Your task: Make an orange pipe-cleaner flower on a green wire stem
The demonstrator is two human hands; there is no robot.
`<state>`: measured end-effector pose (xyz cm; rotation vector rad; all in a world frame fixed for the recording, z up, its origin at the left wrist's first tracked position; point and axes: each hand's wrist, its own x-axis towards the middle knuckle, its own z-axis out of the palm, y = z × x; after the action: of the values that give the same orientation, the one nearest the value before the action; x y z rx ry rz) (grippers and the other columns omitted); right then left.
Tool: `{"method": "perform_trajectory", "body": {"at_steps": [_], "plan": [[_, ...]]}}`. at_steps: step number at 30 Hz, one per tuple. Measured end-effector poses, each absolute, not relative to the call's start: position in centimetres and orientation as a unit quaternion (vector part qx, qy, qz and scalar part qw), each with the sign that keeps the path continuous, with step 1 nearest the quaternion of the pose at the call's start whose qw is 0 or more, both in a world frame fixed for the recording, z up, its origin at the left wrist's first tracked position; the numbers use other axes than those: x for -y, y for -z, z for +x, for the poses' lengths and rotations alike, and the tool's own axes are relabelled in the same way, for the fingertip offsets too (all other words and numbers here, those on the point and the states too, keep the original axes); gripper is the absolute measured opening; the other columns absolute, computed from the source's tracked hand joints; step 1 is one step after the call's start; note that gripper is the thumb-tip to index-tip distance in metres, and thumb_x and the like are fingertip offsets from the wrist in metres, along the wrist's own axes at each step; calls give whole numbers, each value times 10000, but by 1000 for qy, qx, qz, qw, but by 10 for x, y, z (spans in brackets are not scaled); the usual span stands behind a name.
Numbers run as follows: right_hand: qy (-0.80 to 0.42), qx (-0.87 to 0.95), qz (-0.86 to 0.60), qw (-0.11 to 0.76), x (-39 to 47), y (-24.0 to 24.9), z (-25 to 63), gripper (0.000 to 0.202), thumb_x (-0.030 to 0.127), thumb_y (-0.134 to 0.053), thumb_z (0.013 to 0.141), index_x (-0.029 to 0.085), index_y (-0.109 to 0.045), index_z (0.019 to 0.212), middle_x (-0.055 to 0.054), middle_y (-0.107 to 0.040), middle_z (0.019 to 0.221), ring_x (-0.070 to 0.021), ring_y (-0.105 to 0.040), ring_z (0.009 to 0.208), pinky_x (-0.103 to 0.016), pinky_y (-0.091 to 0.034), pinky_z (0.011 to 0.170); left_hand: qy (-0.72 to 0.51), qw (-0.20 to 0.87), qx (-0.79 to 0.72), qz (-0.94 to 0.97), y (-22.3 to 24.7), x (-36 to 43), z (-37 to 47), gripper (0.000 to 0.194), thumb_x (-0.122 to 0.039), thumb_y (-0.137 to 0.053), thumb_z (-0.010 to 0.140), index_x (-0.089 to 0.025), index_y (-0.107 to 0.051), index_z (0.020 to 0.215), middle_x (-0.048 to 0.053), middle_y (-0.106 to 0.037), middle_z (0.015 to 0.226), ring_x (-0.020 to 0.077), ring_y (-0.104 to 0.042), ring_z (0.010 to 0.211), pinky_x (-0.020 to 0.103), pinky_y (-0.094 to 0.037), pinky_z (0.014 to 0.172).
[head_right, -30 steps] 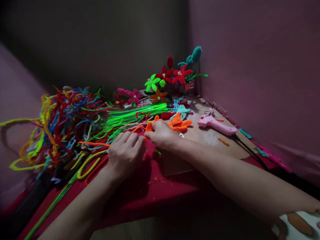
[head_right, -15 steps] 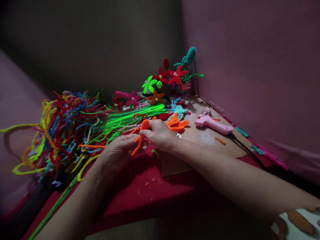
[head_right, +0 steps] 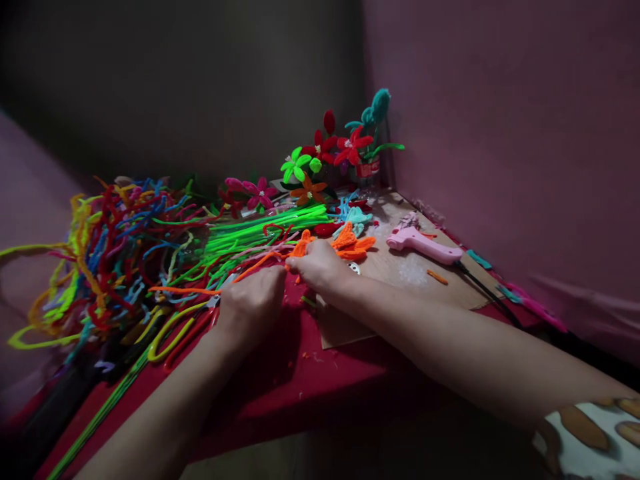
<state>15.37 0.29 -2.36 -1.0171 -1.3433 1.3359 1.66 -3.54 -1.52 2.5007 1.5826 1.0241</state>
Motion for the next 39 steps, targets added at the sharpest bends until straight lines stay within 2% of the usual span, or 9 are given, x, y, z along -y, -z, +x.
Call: {"method": "perform_trajectory", "body": {"at_steps": [6, 8, 13, 17, 20, 25, 30, 36, 39], "plan": [[-602, 478, -410, 491, -2, 21, 151, 180, 216, -613, 652, 156, -490, 535, 24, -459, 448, -79, -399, 404, -225, -301, 399, -363, -16, -511, 779, 18, 35, 18, 200, -260, -501, 811, -187, -590, 648, 17, -459, 533, 128, -365, 499, 253, -221, 512], [-596, 490, -396, 498, -3, 20, 154, 188, 236, -605, 669, 148, -505, 537, 22, -467, 451, -77, -411, 405, -222, -311, 404, -382, 88, -537, 747, 15, 32, 15, 165, -304, -558, 778, -179, -596, 678, 18, -515, 566, 125, -429, 523, 240, -285, 532], [-598, 541, -316, 500, -3, 15, 163, 126, 207, -591, 685, 132, -558, 589, -2, -557, 542, -91, -491, 491, -235, -391, 511, -374, 534, -474, 592, 7, 21, 2, 296, -403, -542, 795, -125, -625, 853, 72, -659, 734, 163, -606, 638, 272, -458, 601], [-624, 574, -289, 445, -1, 13, 164, 142, 210, -573, 709, 138, -565, 587, -2, -565, 534, -97, -497, 488, -253, -400, 535, -326, 654, -407, 547, 8, 17, -4, 252, -330, -575, 788, -89, -634, 830, 85, -675, 680, 135, -607, 540, 241, -463, 531], [-600, 572, -313, 464, -2, 15, 162, 119, 213, -608, 681, 136, -579, 595, 12, -556, 543, -88, -477, 499, -242, -377, 530, -314, 652, -418, 550, 9, 21, 2, 215, -307, -578, 785, -98, -609, 822, 68, -672, 623, 115, -580, 451, 208, -418, 448], [-575, 554, -329, 505, -6, 21, 159, 129, 242, -625, 672, 131, -601, 613, 22, -564, 570, -84, -481, 529, -234, -377, 556, -350, 504, -496, 614, 3, 33, 19, 193, -302, -498, 835, -129, -529, 756, 28, -650, 531, 105, -560, 400, 208, -414, 468], [-637, 523, -290, 486, -7, 22, 161, 167, 293, -609, 706, 128, -620, 687, 10, -581, 572, -84, -479, 484, -233, -364, 504, -327, 510, -488, 629, -2, 34, 18, 241, -349, -503, 817, -131, -551, 728, 27, -653, 603, 119, -579, 493, 230, -421, 511], [-627, 534, -271, 498, -5, 19, 160, 137, 271, -650, 679, 140, -636, 642, 12, -583, 581, -87, -498, 521, -239, -399, 541, -378, 460, -517, 615, -1, 31, 13, 316, -358, -628, 707, -128, -522, 518, -51, -439, 462, 48, -348, 440, 198, -256, 453], [-571, 562, -284, 527, -3, 18, 158, 131, 262, -636, 700, 149, -651, 637, 11, -586, 595, -91, -500, 554, -245, -403, 570, -384, 469, -519, 602, 4, 30, 15, 315, -346, -619, 700, -129, -510, 499, -50, -415, 437, 49, -323, 418, 206, -231, 436]]}}
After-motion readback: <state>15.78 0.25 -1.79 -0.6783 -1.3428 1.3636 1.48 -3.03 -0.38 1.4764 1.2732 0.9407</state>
